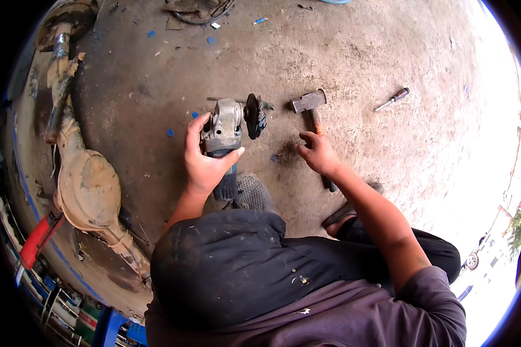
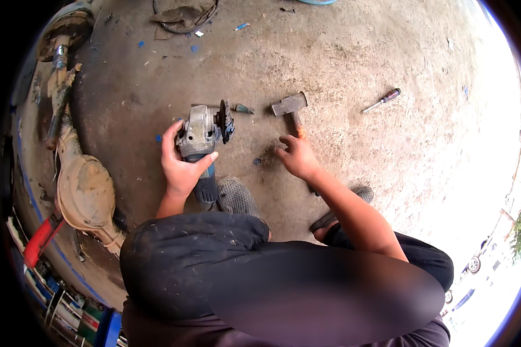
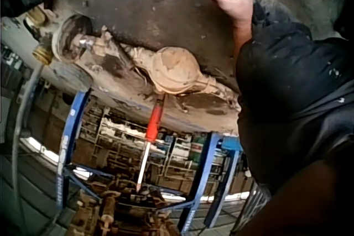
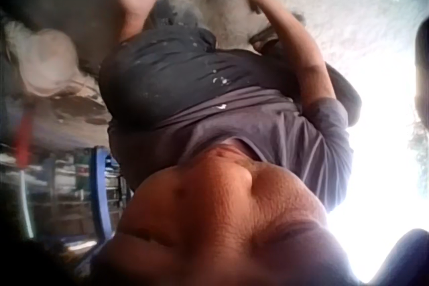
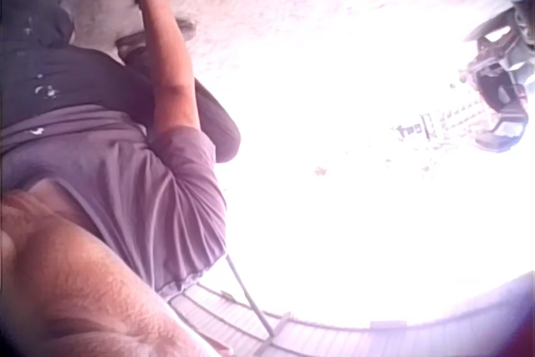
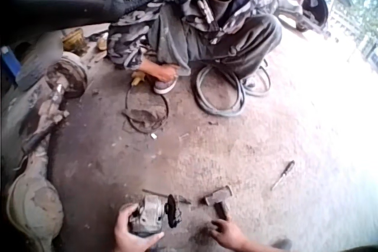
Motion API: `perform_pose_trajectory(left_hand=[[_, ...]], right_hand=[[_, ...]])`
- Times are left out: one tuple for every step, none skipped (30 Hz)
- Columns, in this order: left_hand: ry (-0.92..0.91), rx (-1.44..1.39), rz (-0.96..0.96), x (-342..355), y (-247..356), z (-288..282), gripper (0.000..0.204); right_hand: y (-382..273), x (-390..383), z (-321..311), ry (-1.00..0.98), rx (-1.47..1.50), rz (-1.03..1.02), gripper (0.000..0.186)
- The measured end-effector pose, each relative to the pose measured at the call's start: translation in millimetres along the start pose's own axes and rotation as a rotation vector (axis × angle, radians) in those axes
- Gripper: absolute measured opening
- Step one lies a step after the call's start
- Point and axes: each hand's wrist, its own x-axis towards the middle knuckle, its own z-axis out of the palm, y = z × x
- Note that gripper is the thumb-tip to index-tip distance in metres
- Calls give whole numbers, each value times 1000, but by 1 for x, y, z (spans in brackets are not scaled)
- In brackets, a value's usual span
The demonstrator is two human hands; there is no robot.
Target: The person disassembles an angle grinder, removes the grinding disc, and uses a hammer to tap a component. They then reassemble the grinder, attach a new wire brush disc, and tighten it with a wrench.
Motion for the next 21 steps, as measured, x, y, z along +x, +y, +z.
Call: perform_pose_trajectory(left_hand=[[18, 94, 95, -1, 2, 0, 93], [33, 111, 169, 2, 6, 0, 94], [48, 128, 244, 6, 13, 2, 94], [62, 144, 319, 9, 17, 3, 94], [57, 167, 362, 9, 20, 2, 95], [63, 164, 399, 10, 21, 2, 95], [68, 161, 435, 10, 21, 3, 95], [73, 155, 472, 10, 22, 3, 95], [57, 180, 506, 11, 24, 2, 97], [57, 165, 516, 10, 24, 3, 98], [58, 151, 525, 9, 23, 3, 99], [59, 137, 535, 8, 22, 3, 100], [56, 122, 524, 8, 22, 3, 101], [52, 106, 514, 7, 22, 3, 101], [49, 91, 504, 7, 22, 3, 102], [43, 73, 485, 7, 23, 3, 102], [38, 55, 466, 7, 23, 3, 102], [32, 38, 447, 6, 24, 3, 101], [28, -2, 401, 5, 24, 2, 102], [23, -40, 355, 3, 22, 2, 102], [18, -78, 308, 2, 20, 2, 103]], right_hand=[[1, 0, 2, -9, 5, -2, 51], [0, 0, 3, -10, 12, -11, 51], [-2, 0, 4, -10, 19, -20, 51], [-3, -1, 5, -10, 26, -28, 51], [-5, -1, 5, -25, 21, -8, 51], [-7, -1, 4, -39, 16, 12, 51], [-9, -1, 4, -53, 10, 32, 51], [-7, -1, 5, -51, 10, 29, 51], [-5, 0, 5, -49, 9, 26, 51], [-3, -1, 6, -46, 8, 24, 51], [-2, -1, 6, -51, 11, 25, 52], [-1, -1, 5, -56, 14, 27, 52], [0, -1, 4, -62, 18, 28, 52], [1, -2, 4, -55, 22, 32, 52], [2, -3, 5, -49, 27, 35, 52], [4, -3, 5, -43, 31, 38, 52], [5, -3, 4, -46, 17, 39, 52], [6, -3, 4, -50, 3, 39, 53], [6, -3, 4, -53, -11, 39, 53], [6, -4, 4, -56, -9, 45, 53], [5, -4, 3, -59, -8, 51, 52]])
